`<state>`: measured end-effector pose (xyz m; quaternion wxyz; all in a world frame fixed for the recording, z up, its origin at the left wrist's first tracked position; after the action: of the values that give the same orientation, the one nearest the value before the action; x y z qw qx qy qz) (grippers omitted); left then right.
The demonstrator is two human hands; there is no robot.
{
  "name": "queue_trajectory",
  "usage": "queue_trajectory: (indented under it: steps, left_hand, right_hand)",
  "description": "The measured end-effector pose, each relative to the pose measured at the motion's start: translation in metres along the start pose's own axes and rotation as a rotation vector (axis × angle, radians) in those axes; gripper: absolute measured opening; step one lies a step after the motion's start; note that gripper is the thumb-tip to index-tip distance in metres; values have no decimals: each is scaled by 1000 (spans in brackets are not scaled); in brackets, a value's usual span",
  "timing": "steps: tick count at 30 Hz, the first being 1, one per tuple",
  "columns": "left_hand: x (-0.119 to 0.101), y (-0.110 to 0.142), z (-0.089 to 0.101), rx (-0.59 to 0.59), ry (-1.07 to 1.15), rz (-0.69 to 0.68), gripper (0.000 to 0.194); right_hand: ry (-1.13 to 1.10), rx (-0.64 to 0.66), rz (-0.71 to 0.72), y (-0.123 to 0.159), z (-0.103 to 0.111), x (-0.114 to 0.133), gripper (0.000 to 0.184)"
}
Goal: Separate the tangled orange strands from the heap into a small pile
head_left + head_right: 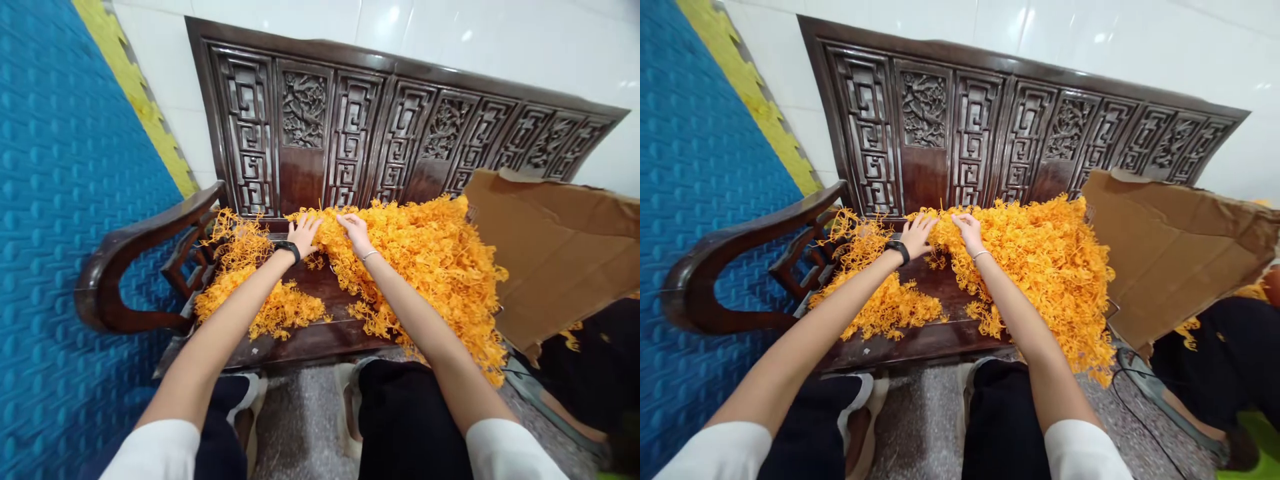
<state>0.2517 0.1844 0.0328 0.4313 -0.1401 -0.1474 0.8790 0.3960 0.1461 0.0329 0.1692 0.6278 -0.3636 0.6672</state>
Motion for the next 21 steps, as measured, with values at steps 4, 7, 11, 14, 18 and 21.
queue_trajectory:
  steps: [4, 7, 11, 14, 18, 21]
  left_hand:
    - [21, -6, -28, 116, 56, -15, 33]
    - [34, -4, -38, 117, 86, 11, 12]
    - [52, -9, -30, 28, 129, 116, 17]
    - [64, -15, -19, -43, 180, 197, 24]
    - [73, -23, 6, -208, 268, 252, 22]
    - [68, -30, 23, -316, 344, 236, 19]
  right_hand:
    - [8, -22, 83, -6, 14, 6, 33]
    - [60, -87, 181, -11, 28, 8, 34]
    - [107, -229, 260, -17, 44, 9, 31]
    - [170, -333, 213, -23, 51, 3, 25]
    - [260, -298, 93, -26, 44, -15, 22]
    - [269, -184, 97, -21, 27, -16, 16]
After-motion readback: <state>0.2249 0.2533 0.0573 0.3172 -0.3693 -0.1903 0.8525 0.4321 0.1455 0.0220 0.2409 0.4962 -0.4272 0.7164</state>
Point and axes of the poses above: each hand's wrist, its own y-axis away from the middle knuckle, its own z-axis out of the back of the hand, x = y × z, the point moved 8 cm from there along -y, towards the middle knuckle, and after that the axes turned 6 degrees about -x, right-handed, at the moved point
